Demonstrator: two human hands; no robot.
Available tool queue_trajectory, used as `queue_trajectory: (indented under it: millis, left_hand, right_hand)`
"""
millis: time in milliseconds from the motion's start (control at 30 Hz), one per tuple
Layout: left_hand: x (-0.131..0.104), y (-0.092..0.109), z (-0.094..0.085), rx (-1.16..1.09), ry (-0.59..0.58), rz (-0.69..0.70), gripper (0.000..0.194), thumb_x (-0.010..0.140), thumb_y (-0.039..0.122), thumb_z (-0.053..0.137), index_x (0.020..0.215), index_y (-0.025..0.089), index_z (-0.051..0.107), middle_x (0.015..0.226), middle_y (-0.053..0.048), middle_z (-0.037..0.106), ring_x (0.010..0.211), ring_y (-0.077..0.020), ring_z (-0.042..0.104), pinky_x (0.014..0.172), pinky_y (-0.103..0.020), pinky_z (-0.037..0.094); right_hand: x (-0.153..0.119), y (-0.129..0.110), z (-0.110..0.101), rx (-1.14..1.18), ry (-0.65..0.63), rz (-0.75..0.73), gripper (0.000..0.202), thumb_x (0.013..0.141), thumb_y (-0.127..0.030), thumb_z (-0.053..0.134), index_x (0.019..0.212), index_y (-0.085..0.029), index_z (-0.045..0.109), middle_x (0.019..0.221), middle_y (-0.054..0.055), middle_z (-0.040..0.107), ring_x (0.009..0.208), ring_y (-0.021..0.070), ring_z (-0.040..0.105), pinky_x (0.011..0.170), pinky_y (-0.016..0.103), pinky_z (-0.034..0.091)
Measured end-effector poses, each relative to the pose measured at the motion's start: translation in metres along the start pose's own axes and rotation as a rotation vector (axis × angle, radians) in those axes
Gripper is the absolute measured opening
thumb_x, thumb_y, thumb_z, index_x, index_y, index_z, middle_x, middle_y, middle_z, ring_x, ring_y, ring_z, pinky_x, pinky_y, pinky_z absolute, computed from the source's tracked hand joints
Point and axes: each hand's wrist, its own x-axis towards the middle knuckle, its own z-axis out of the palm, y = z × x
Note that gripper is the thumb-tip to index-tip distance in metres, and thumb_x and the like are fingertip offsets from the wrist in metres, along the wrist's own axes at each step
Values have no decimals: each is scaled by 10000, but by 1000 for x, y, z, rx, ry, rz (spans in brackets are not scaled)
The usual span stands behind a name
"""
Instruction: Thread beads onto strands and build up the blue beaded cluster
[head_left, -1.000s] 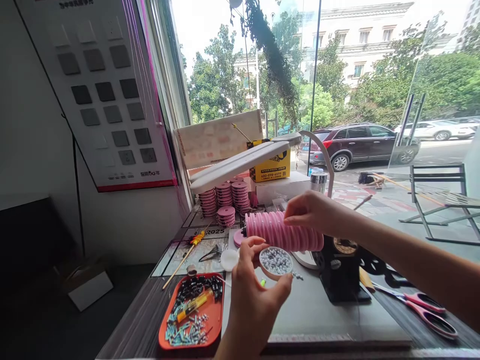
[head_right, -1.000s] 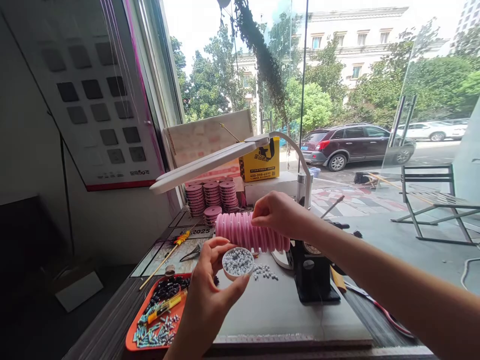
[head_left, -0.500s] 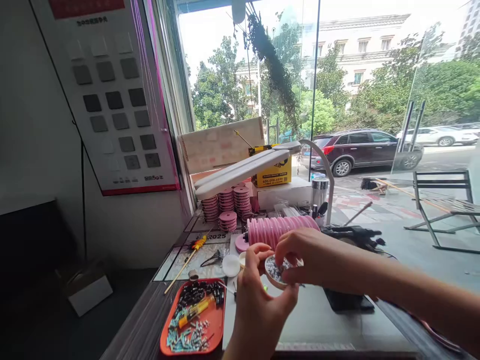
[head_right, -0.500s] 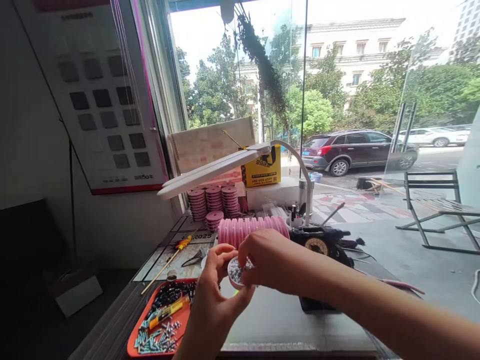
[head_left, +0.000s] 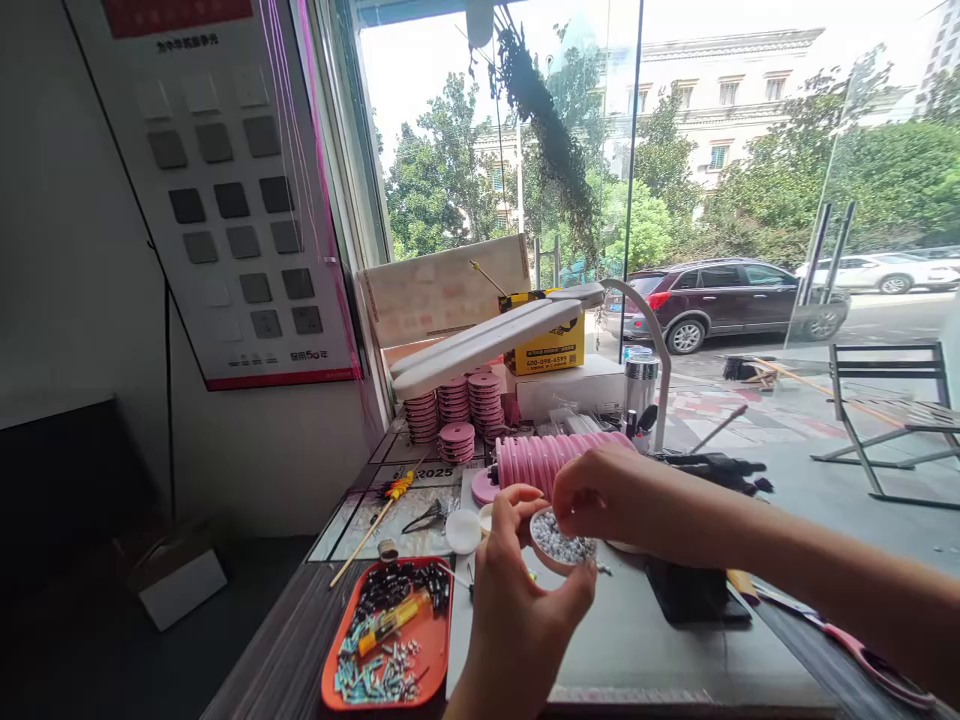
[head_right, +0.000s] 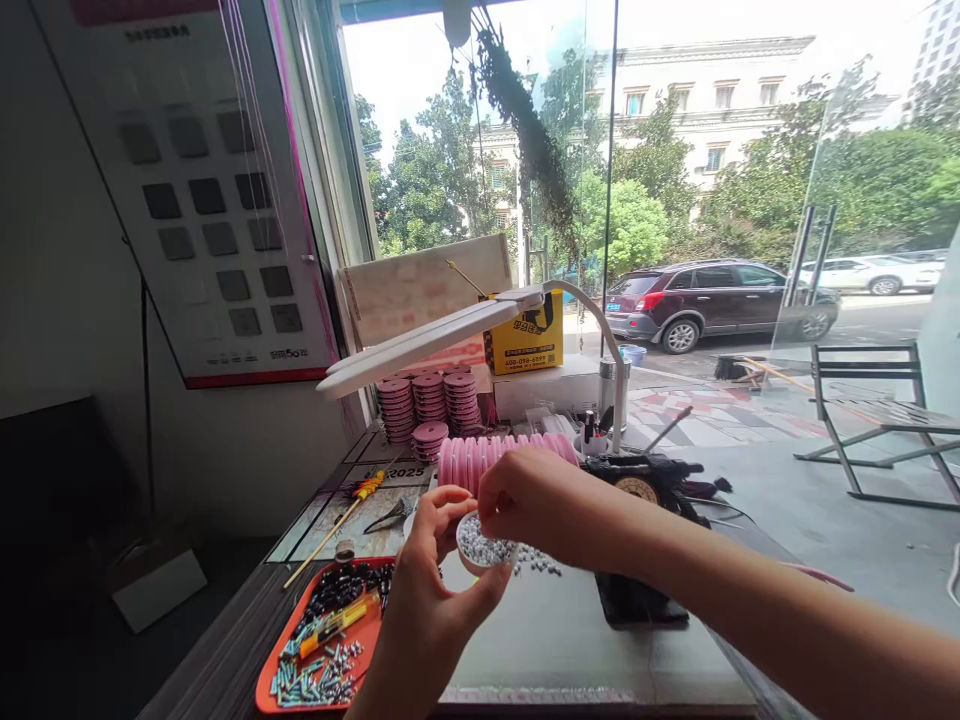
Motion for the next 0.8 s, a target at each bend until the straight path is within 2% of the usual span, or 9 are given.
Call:
queue_trajectory:
  millis: [267, 400, 533, 800]
  left_hand:
    - [1, 6, 1, 23, -26, -34, 425, 647, 148, 625, 1032, 211, 456, 1077, -53, 554, 923, -196, 576, 805, -312, 454]
    - [1, 4, 1, 8, -28, -32, 431, 639, 158, 638, 1031, 207, 465, 1068, -50, 549, 898, -189, 584, 784, -296, 466]
    - [3, -1, 1, 13, -16, -22, 435, 641, 172, 647, 1038, 205, 470, 1065, -54, 555, 915, -199, 588, 807, -316, 468]
    - [4, -2, 0, 16, -12, -12, 424, 648, 210, 648, 1035, 208, 478, 1063, -49, 550, 921, -212, 589, 815, -342, 461]
  right_hand:
    - [2, 10, -14, 81, 7, 29, 142, 715, -234, 555, 654, -144, 647, 513, -51, 457, 503, 66, 360, 471, 195, 289]
    - [5, 34, -24, 47, 166, 79, 210, 728, -326, 536, 666, -151, 632, 548, -20, 525, 518, 91, 423, 490, 218, 325]
    - [8, 50, -28, 15, 236, 130, 203, 715, -320, 542, 628, -151, 615, 536, -10, 526, 513, 101, 436, 487, 231, 324]
    - [9, 51, -28, -2, 241, 136, 160, 701, -275, 567, 604, -159, 618, 511, -33, 495, 501, 86, 414, 477, 223, 304]
